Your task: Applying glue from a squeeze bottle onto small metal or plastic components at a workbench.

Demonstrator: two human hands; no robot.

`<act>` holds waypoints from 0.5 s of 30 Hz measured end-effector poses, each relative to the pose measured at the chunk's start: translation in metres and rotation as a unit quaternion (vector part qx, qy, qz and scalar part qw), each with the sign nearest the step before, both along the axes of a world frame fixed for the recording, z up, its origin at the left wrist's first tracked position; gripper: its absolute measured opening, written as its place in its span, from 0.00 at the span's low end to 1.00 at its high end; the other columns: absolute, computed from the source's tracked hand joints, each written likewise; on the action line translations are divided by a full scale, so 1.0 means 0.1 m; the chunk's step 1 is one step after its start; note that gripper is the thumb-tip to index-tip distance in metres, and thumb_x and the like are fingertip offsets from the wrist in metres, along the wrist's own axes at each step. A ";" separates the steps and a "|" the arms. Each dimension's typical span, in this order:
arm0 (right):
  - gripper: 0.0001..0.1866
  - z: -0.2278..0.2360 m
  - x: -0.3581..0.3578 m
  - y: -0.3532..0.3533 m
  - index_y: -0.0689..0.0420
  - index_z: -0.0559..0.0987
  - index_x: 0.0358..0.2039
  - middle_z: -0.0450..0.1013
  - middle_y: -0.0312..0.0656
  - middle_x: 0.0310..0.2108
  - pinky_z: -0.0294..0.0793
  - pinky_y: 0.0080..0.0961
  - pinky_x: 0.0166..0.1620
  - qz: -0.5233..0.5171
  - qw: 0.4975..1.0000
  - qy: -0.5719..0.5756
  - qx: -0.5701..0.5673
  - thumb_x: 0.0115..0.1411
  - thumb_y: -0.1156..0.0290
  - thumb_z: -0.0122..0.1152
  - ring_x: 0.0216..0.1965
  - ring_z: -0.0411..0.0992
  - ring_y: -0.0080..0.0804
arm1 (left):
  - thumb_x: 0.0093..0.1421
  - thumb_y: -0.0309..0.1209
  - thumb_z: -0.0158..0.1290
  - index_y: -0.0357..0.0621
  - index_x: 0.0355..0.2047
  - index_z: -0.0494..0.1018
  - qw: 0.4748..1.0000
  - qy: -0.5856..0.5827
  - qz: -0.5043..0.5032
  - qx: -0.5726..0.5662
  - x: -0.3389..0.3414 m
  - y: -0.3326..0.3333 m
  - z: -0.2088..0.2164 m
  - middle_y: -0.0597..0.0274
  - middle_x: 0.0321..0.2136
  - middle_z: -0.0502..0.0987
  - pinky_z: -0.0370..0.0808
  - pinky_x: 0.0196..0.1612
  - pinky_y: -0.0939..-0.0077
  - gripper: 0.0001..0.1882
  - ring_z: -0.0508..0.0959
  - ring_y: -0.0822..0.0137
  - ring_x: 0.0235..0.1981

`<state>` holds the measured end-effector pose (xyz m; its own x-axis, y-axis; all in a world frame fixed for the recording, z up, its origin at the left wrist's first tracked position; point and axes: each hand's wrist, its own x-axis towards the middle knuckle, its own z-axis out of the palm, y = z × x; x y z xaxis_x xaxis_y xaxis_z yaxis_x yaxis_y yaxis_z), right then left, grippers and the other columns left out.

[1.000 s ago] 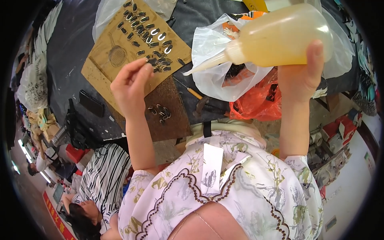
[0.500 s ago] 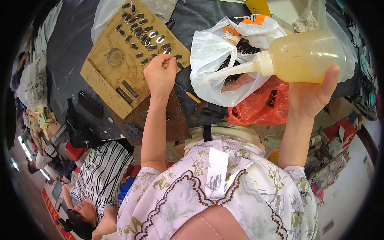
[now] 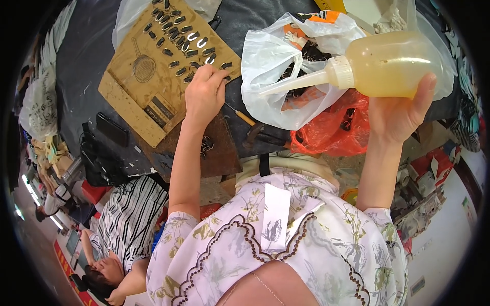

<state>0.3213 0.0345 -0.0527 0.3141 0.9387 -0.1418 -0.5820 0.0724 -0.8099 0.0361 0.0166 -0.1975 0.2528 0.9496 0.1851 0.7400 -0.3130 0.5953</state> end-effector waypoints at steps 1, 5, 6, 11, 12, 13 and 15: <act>0.24 0.01 0.00 0.00 0.58 0.66 0.46 0.66 0.39 0.45 0.59 0.31 0.52 0.000 1.000 -0.001 0.003 0.54 0.55 0.51 0.48 0.64 0.31 | 0.43 0.21 0.52 0.41 0.25 0.73 1.000 0.000 -0.001 -0.013 0.00 0.02 0.02 0.62 0.23 0.69 0.69 0.29 0.73 0.07 0.71 0.62 0.27; 0.25 0.03 -0.03 0.01 0.58 0.66 0.46 0.66 0.38 0.45 0.59 0.32 0.52 -0.007 1.000 -0.002 -0.003 0.54 0.55 0.52 0.48 0.63 0.30 | 0.42 0.20 0.52 0.40 0.25 0.73 1.000 -0.015 0.007 0.018 0.00 0.05 0.23 0.61 0.24 0.70 0.69 0.31 0.74 0.07 0.71 0.62 0.29; 0.25 0.04 -0.04 0.01 0.58 0.66 0.46 0.66 0.38 0.45 0.59 0.32 0.52 -0.006 1.000 -0.001 -0.002 0.54 0.55 0.52 0.48 0.63 0.30 | 0.43 0.19 0.53 0.40 0.26 0.72 0.998 -0.051 0.017 0.035 -0.01 0.05 0.28 0.61 0.25 0.71 0.69 0.30 0.76 0.08 0.72 0.65 0.28; 0.24 0.07 -0.17 0.08 0.56 0.67 0.46 0.65 0.36 0.45 0.60 0.33 0.51 -0.016 0.999 0.021 -0.037 0.52 0.55 0.54 0.48 0.62 0.30 | 0.48 0.18 0.54 0.35 0.30 0.69 0.883 -0.398 0.163 -0.190 -0.02 0.03 0.73 0.62 0.25 0.73 0.69 0.25 0.92 0.08 0.73 0.80 0.23; 0.24 0.05 -0.18 0.09 0.56 0.67 0.46 0.65 0.36 0.45 0.60 0.33 0.51 -0.013 0.999 0.023 -0.036 0.52 0.55 0.54 0.48 0.62 0.30 | 0.48 0.18 0.54 0.35 0.30 0.69 0.883 -0.397 0.165 -0.187 -0.04 0.04 0.82 0.62 0.25 0.73 0.69 0.25 0.92 0.08 0.73 0.80 0.23; 0.24 0.05 -0.18 0.10 0.56 0.67 0.45 0.66 0.36 0.45 0.61 0.33 0.51 -0.009 0.998 0.034 -0.043 0.52 0.56 0.55 0.48 0.63 0.29 | 0.47 0.18 0.54 0.34 0.29 0.69 0.860 -0.420 0.188 -0.221 -0.04 0.06 0.93 0.62 0.23 0.73 0.69 0.24 0.91 0.08 0.73 0.79 0.22; 0.23 0.06 -0.19 0.10 0.56 0.68 0.45 0.66 0.36 0.44 0.62 0.33 0.50 -0.002 0.998 0.046 -0.049 0.52 0.56 0.55 0.47 0.63 0.29 | 0.45 0.17 0.54 0.32 0.27 0.68 0.822 -0.462 0.214 -0.256 -0.04 0.07 1.08 0.60 0.19 0.73 0.69 0.23 0.88 0.08 0.73 0.76 0.20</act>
<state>0.3027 0.0450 -0.0463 0.3003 0.9176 -0.2603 -0.6538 -0.0007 -0.7567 0.0317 0.0236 -0.0895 -0.1479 0.9283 -0.3412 -0.1242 0.3248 0.9376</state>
